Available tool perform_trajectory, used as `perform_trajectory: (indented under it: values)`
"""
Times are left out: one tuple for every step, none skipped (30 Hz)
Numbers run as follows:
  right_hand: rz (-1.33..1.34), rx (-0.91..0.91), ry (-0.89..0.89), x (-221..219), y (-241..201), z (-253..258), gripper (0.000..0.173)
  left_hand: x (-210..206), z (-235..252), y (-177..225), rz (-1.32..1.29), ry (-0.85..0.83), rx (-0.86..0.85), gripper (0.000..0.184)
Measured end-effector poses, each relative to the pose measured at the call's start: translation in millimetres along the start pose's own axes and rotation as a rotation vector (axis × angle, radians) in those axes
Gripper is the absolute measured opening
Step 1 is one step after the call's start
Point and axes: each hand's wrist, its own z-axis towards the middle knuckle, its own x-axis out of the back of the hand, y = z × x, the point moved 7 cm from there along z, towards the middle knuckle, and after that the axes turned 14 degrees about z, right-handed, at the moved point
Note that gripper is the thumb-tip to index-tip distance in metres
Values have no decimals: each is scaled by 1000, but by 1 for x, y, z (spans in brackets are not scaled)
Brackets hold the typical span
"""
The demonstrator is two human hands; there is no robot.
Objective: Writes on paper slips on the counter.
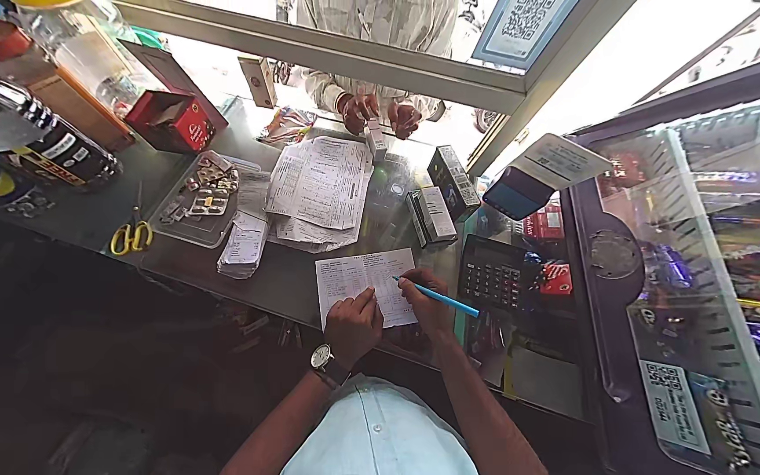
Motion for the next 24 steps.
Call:
perform_trajectory:
  values:
    - [-6, 1, 0, 0, 0, 0, 6, 0, 0, 0, 1, -2, -1, 26]
    - [-10, 4, -3, 0, 1, 1, 6, 0, 1, 0, 4, 2, 0, 26]
    - [-13, 6, -7, -1, 0, 2, 6, 0, 1, 0, 6, 8, 0, 26]
    - [-17, 8, -6, -2, 1, 2, 6, 1, 0, 0, 6, 7, -3, 26]
    - [-23, 7, -6, -2, 1, 0, 6, 1, -1, 0, 7, 5, -2, 26]
    - [-40, 3, -9, -1, 2, -1, 6, 1, -3, 0, 6, -2, -1, 26]
    - [-51, 11, -8, -1, 2, 0, 7, 1, -2, 0, 5, 1, 0, 26]
    - [-54, 25, -5, -2, 3, 2, 8, 1, 1, -1, 12, 10, 0, 26]
    - [-55, 35, -1, -2, 4, 2, 8, 0, 0, -2, 22, 16, 2, 26]
    - [-57, 39, 0, -2, 5, 3, 7, -1, 0, -1, 32, 25, 6, 26]
    - [-59, 39, 1, -1, 4, 5, 7, -2, 2, 0, 36, 30, 7, 26]
    - [-59, 37, 2, -1, 3, 7, 7, -3, 3, 0, 36, 32, 5, 26]
    - [-50, 32, -1, -2, 4, 6, 7, -3, 2, 0, 34, 25, 1, 26]
    - [-41, 22, -6, -2, 5, 1, 6, -2, -2, 0, 29, 6, -4, 26]
    - [-39, 12, -13, -2, 7, -2, 6, -2, -5, 1, 25, -8, -6, 26]
    - [-42, 8, -20, -2, 7, -3, 6, -2, -6, 1, 23, -13, -3, 26]
    - [-45, 15, -25, -3, 5, 0, 6, -2, -2, 1, 27, -4, -1, 26]
    - [-49, 20, -28, -4, 4, 2, 6, -2, 0, 0, 29, 4, 2, 26]
    - [-54, 24, -29, -5, 4, 3, 6, -2, 1, -1, 32, 8, 7, 26]
    - [-62, 21, -29, -5, 4, 2, 6, -2, 0, -1, 31, 10, 11, 26]
    - [-71, 16, -27, -6, 4, 1, 6, -2, -1, -1, 23, 10, 14, 26]
    - [-67, 11, -23, -6, 3, 1, 5, -2, -1, 0, 13, 7, 15, 25]
    - [-50, -6, -18, -7, 3, 0, 5, -3, -2, 0, 11, 2, 12, 25]
    - [-19, -29, -12, -8, 1, 2, 6, -3, -1, -1, 11, 0, 9, 25]
